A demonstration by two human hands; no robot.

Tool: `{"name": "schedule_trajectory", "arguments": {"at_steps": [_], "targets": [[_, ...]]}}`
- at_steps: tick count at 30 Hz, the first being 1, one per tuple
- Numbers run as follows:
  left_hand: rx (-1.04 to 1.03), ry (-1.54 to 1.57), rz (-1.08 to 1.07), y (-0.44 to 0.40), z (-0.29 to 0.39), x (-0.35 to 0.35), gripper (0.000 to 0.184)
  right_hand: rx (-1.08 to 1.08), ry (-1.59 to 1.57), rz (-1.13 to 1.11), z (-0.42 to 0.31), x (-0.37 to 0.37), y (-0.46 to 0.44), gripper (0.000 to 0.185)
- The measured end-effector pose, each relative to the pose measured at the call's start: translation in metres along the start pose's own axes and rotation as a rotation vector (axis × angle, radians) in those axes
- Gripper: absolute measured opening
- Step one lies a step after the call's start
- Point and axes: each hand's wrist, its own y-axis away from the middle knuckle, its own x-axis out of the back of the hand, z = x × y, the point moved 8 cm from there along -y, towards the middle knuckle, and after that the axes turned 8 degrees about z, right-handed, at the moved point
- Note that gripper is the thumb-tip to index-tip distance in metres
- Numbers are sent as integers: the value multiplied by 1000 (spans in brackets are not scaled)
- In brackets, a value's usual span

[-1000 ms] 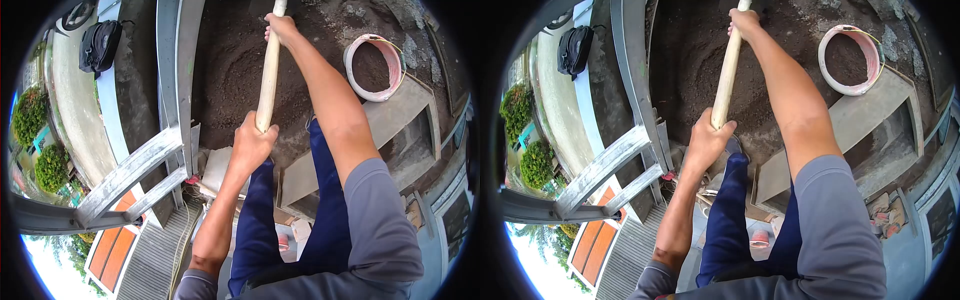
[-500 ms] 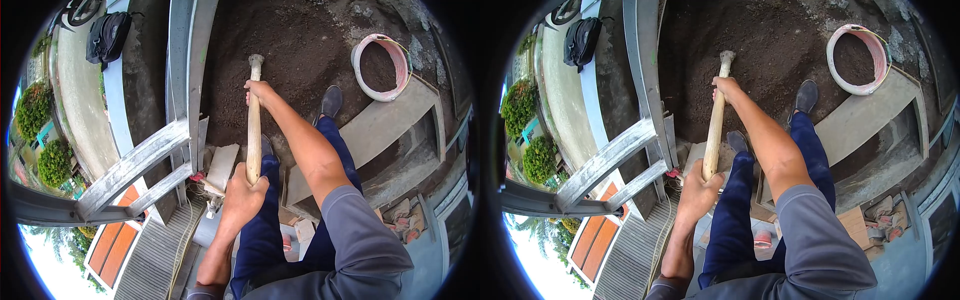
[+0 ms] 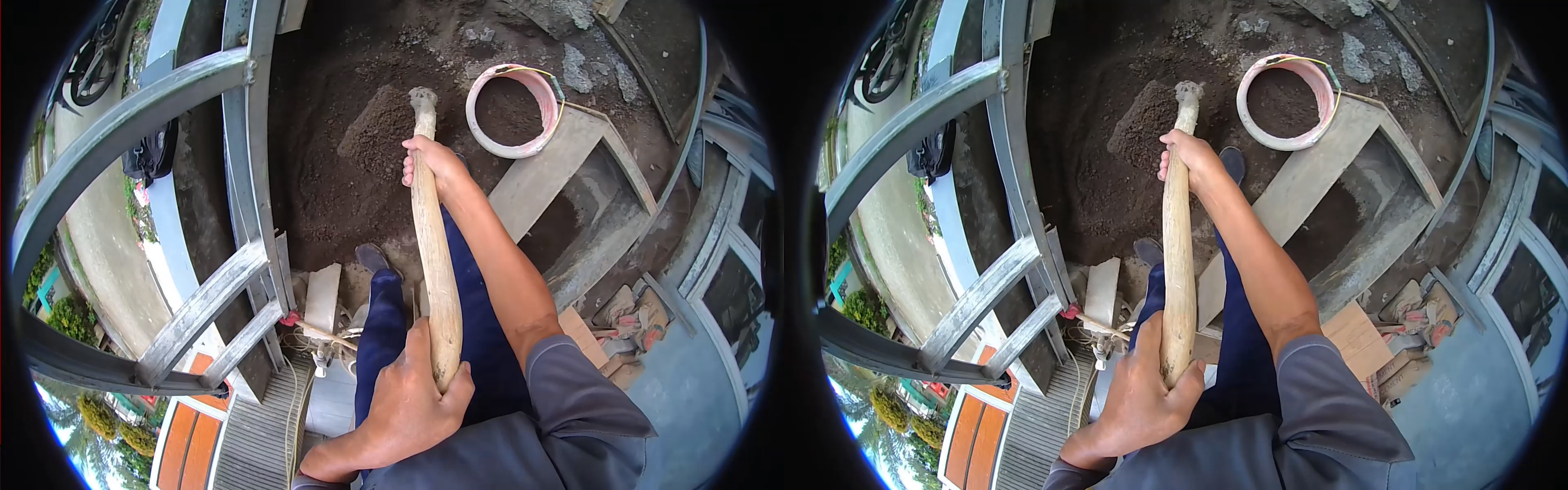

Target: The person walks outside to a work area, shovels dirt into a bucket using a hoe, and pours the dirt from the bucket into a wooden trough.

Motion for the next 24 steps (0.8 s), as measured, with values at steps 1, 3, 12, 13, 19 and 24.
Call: {"name": "schedule_trajectory", "arguments": {"at_steps": [1,3,12,13,19,24], "targets": [[-27,-9,-27,4,10,-4,62,21,-20,11,-17,13,14,23],[-39,-21,-133,8,25,-12,63,70,-51,40,-50,43,39,25],[-219,-268,-165,-97,-89,-62,46,525,-65,380,-130,156,51,22],[-202,-299,-146,-127,-128,-76,42,564,-40,423,-126,165,35,23],[-137,-343,90,-256,-257,-147,39,747,15,437,-122,187,-3,24],[-239,-282,136,-221,-237,-127,35,855,125,372,-141,135,50,24]]}}
